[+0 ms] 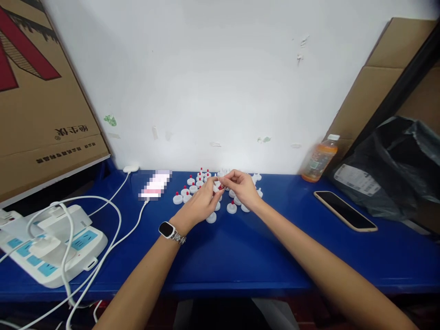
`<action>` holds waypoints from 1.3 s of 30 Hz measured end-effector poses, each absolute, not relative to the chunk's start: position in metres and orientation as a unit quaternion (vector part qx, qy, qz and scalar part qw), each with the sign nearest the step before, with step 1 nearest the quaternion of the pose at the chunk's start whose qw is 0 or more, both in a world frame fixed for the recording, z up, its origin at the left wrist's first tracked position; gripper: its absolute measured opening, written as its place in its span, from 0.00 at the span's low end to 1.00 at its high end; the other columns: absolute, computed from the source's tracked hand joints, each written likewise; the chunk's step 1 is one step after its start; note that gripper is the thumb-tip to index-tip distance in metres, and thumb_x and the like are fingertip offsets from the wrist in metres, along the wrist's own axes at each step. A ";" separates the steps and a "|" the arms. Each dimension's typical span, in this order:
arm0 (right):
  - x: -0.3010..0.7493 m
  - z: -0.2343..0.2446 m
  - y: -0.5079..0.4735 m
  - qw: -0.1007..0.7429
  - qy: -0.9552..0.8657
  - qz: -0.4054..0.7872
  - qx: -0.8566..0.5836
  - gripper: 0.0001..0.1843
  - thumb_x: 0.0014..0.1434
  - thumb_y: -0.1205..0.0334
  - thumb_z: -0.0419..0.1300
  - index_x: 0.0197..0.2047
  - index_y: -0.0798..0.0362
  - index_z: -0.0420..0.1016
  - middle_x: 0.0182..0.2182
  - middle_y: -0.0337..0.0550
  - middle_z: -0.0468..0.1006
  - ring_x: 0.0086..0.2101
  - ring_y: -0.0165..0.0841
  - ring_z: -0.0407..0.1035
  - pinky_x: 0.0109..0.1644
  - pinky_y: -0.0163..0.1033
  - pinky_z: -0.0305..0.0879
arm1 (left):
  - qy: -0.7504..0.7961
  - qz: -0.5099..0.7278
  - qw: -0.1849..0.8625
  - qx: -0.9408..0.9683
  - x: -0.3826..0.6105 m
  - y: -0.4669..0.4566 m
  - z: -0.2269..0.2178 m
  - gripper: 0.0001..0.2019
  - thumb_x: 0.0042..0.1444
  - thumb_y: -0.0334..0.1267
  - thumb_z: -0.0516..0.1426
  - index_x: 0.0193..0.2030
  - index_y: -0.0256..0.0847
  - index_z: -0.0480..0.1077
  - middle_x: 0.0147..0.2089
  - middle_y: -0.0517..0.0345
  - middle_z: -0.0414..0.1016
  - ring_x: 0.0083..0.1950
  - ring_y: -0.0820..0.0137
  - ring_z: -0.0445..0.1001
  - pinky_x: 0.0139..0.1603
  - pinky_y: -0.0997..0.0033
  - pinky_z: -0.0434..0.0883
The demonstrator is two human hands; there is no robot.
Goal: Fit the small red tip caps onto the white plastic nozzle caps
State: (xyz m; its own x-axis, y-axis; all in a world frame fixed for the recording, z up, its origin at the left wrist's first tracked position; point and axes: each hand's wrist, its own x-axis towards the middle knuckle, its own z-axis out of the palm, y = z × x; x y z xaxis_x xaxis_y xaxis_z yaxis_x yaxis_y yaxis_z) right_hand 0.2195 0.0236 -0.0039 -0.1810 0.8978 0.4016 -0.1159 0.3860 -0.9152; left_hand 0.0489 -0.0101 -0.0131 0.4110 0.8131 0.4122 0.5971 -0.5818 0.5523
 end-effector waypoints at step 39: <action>0.131 0.011 0.138 0.203 -0.870 0.091 -0.441 0.11 0.59 0.61 0.61 0.43 0.54 0.82 0.35 0.44 0.83 0.37 0.34 0.74 0.43 0.36 0.63 | 0.584 0.529 0.111 0.606 -0.036 -0.008 -0.018 0.09 0.63 0.42 0.52 0.40 0.40 0.69 0.32 0.58 0.73 0.31 0.70 0.70 0.33 0.71 0.66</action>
State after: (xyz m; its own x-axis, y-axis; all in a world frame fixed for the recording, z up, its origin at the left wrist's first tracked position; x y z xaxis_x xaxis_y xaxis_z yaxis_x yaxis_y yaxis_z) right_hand 0.1311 0.1383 0.0106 -0.5293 0.8034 0.2728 0.7292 0.5951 -0.3378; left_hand -0.0356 -0.0083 -0.0179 -0.2415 0.8250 0.5110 0.5898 -0.2933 0.7524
